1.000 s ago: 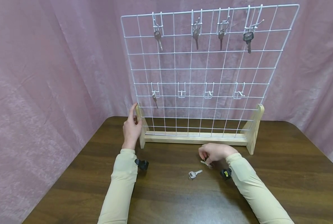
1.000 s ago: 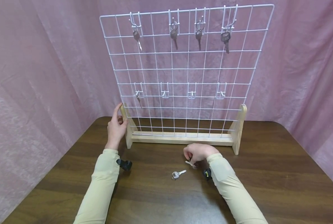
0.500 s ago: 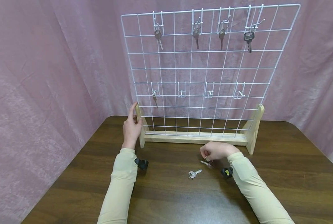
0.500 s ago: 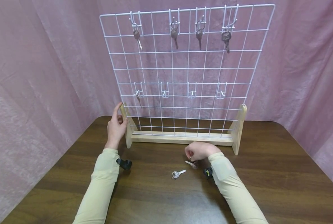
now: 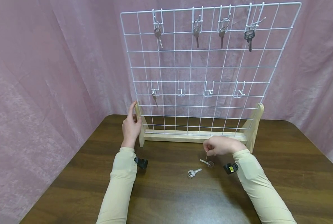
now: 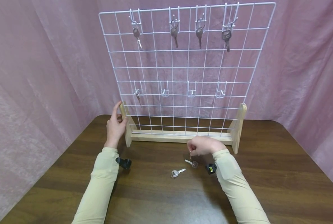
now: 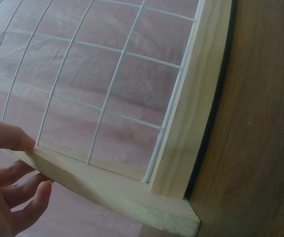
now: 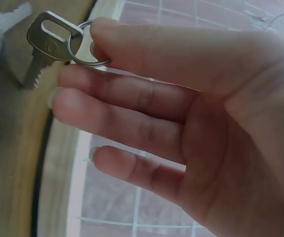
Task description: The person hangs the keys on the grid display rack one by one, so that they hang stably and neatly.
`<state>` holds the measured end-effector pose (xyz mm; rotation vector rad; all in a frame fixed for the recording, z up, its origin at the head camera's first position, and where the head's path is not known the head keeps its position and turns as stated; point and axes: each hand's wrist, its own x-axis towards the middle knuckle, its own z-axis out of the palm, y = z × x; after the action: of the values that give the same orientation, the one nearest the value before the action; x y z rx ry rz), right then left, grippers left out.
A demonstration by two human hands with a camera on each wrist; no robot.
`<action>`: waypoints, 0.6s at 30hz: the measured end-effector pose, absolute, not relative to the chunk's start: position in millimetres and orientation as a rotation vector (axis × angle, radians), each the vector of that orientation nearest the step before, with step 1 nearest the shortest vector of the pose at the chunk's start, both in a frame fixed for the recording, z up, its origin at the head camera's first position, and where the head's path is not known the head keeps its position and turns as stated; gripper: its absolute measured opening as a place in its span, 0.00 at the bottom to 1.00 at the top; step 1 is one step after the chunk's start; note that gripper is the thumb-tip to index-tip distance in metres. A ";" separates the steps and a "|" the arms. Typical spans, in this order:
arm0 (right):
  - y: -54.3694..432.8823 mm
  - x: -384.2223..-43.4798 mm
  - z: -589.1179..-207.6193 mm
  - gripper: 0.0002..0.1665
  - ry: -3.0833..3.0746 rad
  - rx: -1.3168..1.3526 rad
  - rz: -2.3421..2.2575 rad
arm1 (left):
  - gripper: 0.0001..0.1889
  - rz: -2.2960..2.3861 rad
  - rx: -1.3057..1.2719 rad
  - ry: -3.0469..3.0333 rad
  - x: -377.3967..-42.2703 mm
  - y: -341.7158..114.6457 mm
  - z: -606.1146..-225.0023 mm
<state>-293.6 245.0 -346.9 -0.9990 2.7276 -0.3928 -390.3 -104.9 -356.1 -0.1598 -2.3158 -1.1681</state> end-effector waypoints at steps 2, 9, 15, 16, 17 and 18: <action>245.1 -291.7 -343.1 0.10 2.733 -0.990 -0.397 | 0.37 -1.171 -0.158 -2.319 -390.3 -104.9 -355.9; 241.1 -285.3 -333.3 0.10 2.757 -0.986 -0.403 | 0.36 -1.174 -0.149 -2.324 -390.2 -105.4 -356.4; 236.4 -282.6 -327.6 0.10 2.887 -1.045 -0.361 | 0.37 -1.174 -0.145 -2.322 -390.0 -104.7 -356.0; 235.6 -282.5 -327.0 0.10 2.910 -1.062 -0.358 | 0.37 -1.174 -0.145 -2.321 -389.9 -104.7 -355.9; 234.6 -282.5 -326.5 0.10 2.934 -1.077 -0.352 | 0.37 -1.173 -0.145 -2.320 -389.8 -104.6 -355.9; 233.7 -282.4 -325.9 0.10 2.956 -1.090 -0.347 | 0.36 -1.171 -0.144 -2.320 -389.8 -104.6 -355.8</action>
<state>-282.4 233.7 -325.9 -1.0899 2.9561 -0.3466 -389.8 -104.6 -355.8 -0.1444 -2.3198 -1.1714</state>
